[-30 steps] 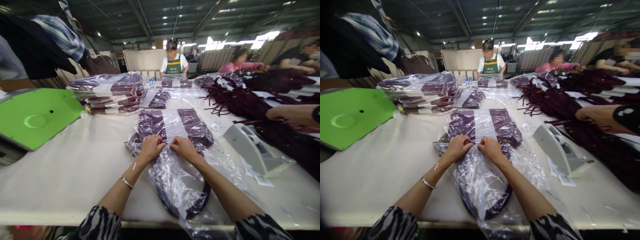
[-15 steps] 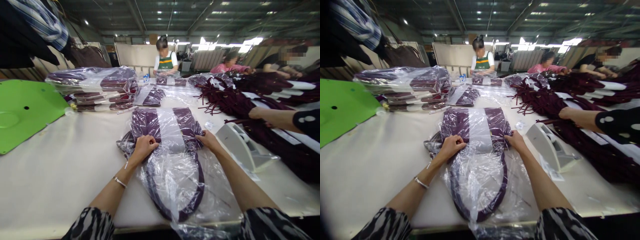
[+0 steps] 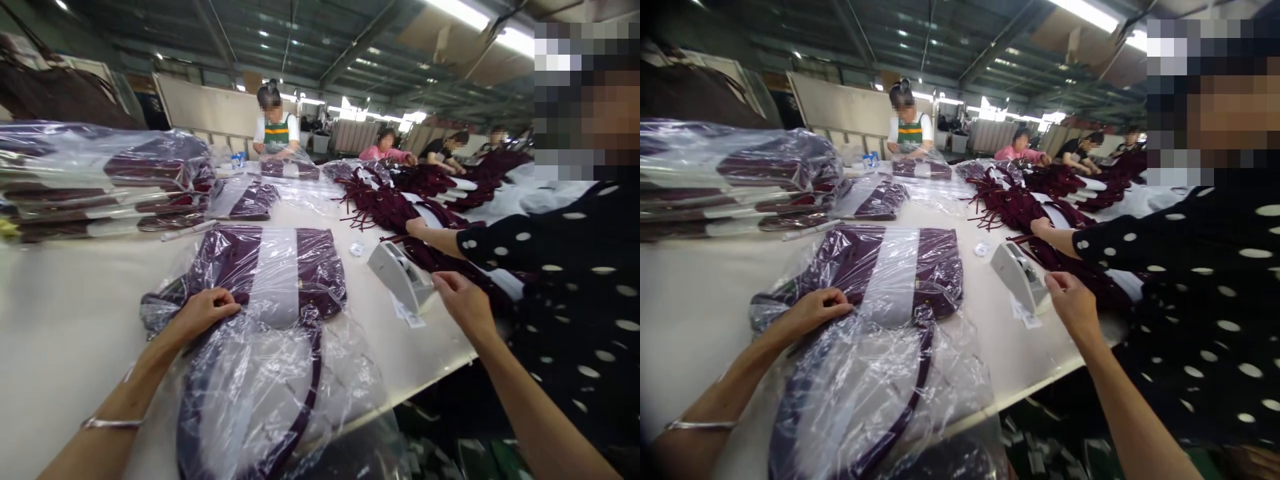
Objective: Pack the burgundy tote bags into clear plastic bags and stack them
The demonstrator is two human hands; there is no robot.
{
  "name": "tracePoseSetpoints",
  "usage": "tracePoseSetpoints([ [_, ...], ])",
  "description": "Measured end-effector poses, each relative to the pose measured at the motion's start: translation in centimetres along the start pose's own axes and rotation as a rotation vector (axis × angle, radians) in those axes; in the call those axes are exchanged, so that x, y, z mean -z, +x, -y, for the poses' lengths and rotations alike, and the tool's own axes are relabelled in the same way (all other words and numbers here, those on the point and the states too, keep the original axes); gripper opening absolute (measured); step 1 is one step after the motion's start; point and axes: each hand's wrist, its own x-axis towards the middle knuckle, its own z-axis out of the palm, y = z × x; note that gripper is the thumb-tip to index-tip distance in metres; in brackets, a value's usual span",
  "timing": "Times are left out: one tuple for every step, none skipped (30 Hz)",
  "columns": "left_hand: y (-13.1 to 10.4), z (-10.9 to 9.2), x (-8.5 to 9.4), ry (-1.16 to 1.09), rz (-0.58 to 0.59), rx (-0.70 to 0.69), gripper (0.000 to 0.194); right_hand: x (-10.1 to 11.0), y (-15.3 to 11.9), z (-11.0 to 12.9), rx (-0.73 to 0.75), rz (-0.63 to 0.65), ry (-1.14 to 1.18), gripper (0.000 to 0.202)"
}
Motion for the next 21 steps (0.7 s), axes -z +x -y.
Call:
tracePoseSetpoints([
  [0.1, 0.1, -0.1, -0.008, 0.009, 0.003, 0.042, 0.7, 1.3, -1.1, -0.051, 0.026, 0.004, 0.030],
  [0.2, 0.1, -0.1, -0.014, 0.012, 0.008, 0.043, 1.0, 2.4, -2.0, -0.122, 0.093, 0.053, 0.027],
  [0.2, 0.1, -0.1, -0.021, 0.014, 0.015, 0.044, 1.0, 3.4, -2.7, -0.202, 0.182, 0.128, 0.027],
  [0.3, 0.0, -0.1, -0.028, 0.011, 0.024, 0.045, 0.7, 4.3, -3.1, -0.273, 0.274, 0.211, 0.028],
  [0.3, -0.1, -0.1, -0.038, 0.007, 0.034, 0.046, 0.3, 5.0, -3.4, -0.324, 0.352, 0.284, 0.030],
  [0.2, -0.3, -0.1, -0.050, 0.001, 0.045, 0.047, -0.1, 5.5, -3.4, -0.351, 0.407, 0.334, 0.032],
  [0.2, -0.4, -0.1, -0.062, -0.002, 0.056, 0.047, -0.5, 5.9, -3.4, -0.359, 0.433, 0.358, 0.033],
  [0.1, -0.6, -0.1, -0.074, -0.003, 0.067, 0.047, -0.8, 6.1, -3.3, -0.359, 0.439, 0.369, 0.033],
  [0.1, -0.7, -0.1, -0.086, -0.005, 0.078, 0.047, -1.0, 6.3, -3.2, -0.359, 0.439, 0.385, 0.032],
  [0.1, -0.8, -0.2, -0.095, -0.006, 0.088, 0.047, -1.1, 6.3, -3.0, -0.360, 0.431, 0.403, 0.031],
  [0.1, -0.7, -0.2, -0.102, -0.007, 0.093, 0.047, -1.2, 6.3, -2.9, -0.359, 0.415, 0.422, 0.030],
  [0.1, -0.7, -0.3, -0.108, -0.007, 0.096, 0.047, -1.1, 6.2, -2.8, -0.355, 0.393, 0.443, 0.029],
  [0.1, -0.6, -0.3, -0.110, -0.006, 0.095, 0.047, -1.0, 6.1, -2.8, -0.348, 0.367, 0.466, 0.028],
  [0.2, -0.5, -0.4, -0.110, -0.007, 0.093, 0.047, -0.7, 5.9, -2.9, -0.337, 0.338, 0.489, 0.027],
  [0.3, -0.4, -0.4, -0.109, -0.007, 0.090, 0.047, -0.3, 5.7, -2.9, -0.324, 0.307, 0.511, 0.026],
  [0.3, -0.3, -0.4, -0.107, -0.009, 0.087, 0.047, 0.1, 5.5, -3.1, -0.307, 0.272, 0.529, 0.026],
  [0.4, -0.2, -0.3, -0.105, -0.012, 0.084, 0.047, 0.6, 5.1, -3.3, -0.290, 0.235, 0.545, 0.026],
  [0.5, -0.2, -0.3, -0.102, -0.014, 0.079, 0.047, 1.2, 4.8, -3.6, -0.277, 0.199, 0.560, 0.026],
  [0.5, -0.3, -0.3, -0.098, -0.018, 0.073, 0.047, 1.7, 4.3, -4.0, -0.279, 0.175, 0.574, 0.026],
  [0.4, -0.4, -0.2, -0.095, -0.019, 0.067, 0.046, 2.1, 3.9, -4.4, -0.296, 0.167, 0.586, 0.026],
  [0.3, -0.6, -0.2, -0.095, -0.024, 0.062, 0.044, 2.3, 3.3, -5.0, -0.326, 0.179, 0.592, 0.025],
])
